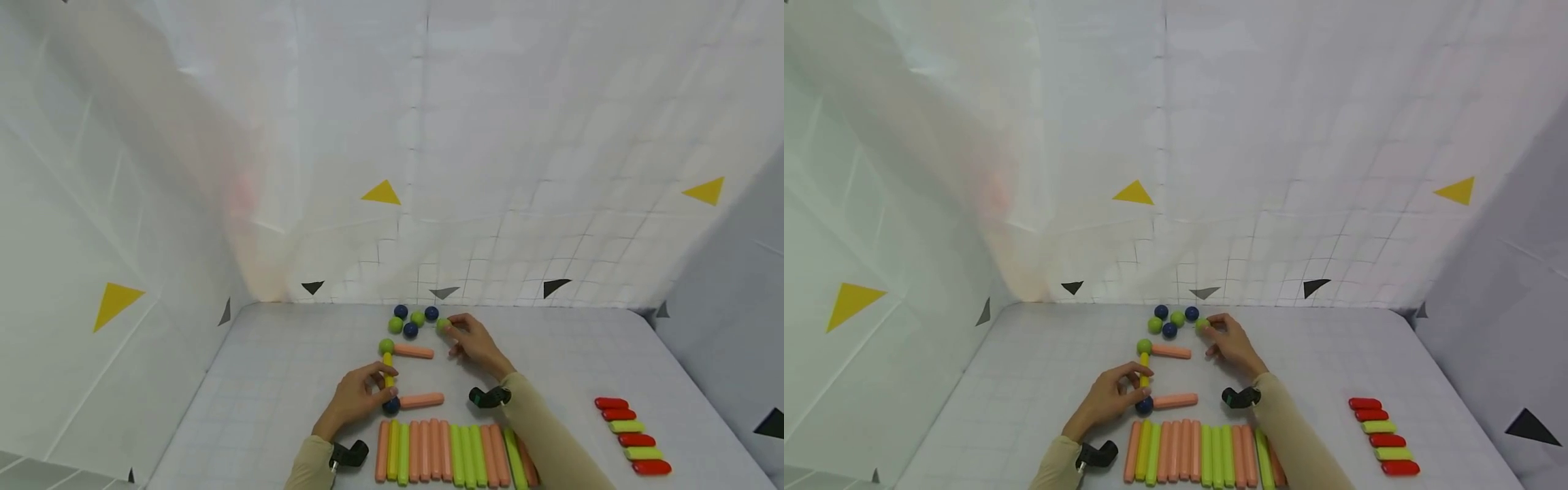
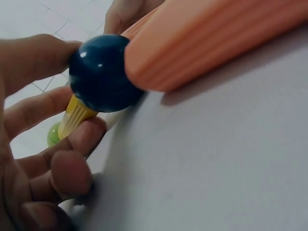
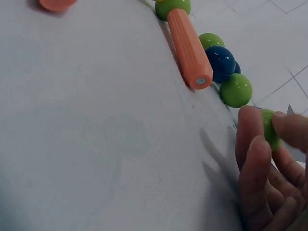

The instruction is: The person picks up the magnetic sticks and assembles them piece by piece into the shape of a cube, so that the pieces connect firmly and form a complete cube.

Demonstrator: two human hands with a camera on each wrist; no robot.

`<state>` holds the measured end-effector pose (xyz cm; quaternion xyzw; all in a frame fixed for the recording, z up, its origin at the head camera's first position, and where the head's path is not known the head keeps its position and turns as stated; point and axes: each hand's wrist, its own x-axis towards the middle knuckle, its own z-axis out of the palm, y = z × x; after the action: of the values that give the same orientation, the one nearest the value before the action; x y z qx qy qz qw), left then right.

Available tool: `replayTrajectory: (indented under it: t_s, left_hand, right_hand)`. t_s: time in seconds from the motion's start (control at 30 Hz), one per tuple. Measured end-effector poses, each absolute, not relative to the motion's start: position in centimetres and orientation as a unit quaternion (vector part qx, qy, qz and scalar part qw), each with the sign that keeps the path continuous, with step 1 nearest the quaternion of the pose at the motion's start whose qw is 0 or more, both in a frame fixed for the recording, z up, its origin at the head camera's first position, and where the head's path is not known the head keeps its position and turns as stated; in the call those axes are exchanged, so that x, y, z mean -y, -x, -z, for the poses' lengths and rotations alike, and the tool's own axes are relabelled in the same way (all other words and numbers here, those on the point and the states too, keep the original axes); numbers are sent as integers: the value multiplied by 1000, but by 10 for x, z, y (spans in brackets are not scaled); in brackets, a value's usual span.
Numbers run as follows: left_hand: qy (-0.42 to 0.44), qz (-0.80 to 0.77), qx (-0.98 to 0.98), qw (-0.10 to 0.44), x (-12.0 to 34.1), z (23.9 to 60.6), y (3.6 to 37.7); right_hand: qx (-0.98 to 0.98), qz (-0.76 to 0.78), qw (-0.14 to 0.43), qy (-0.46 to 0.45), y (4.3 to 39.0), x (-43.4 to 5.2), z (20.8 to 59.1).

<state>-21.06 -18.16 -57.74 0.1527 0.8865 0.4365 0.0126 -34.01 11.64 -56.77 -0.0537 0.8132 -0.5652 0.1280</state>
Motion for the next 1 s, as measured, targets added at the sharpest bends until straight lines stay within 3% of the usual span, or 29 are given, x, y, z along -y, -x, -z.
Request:
replayTrajectory:
  t_s: [0.2,0.5,1.0]
  left_hand:
    - [-152,-449,-880,16,181,578,210]
    - [-143,-447,-883,8,181,578,211]
    - [-148,-454,-879,6,181,578,212]
  right_hand:
    - [-833,527,128,106,329,-119,567]
    - [-902,379,35,202,321,-111,576]
    - [-930,290,27,224,312,-96,567]
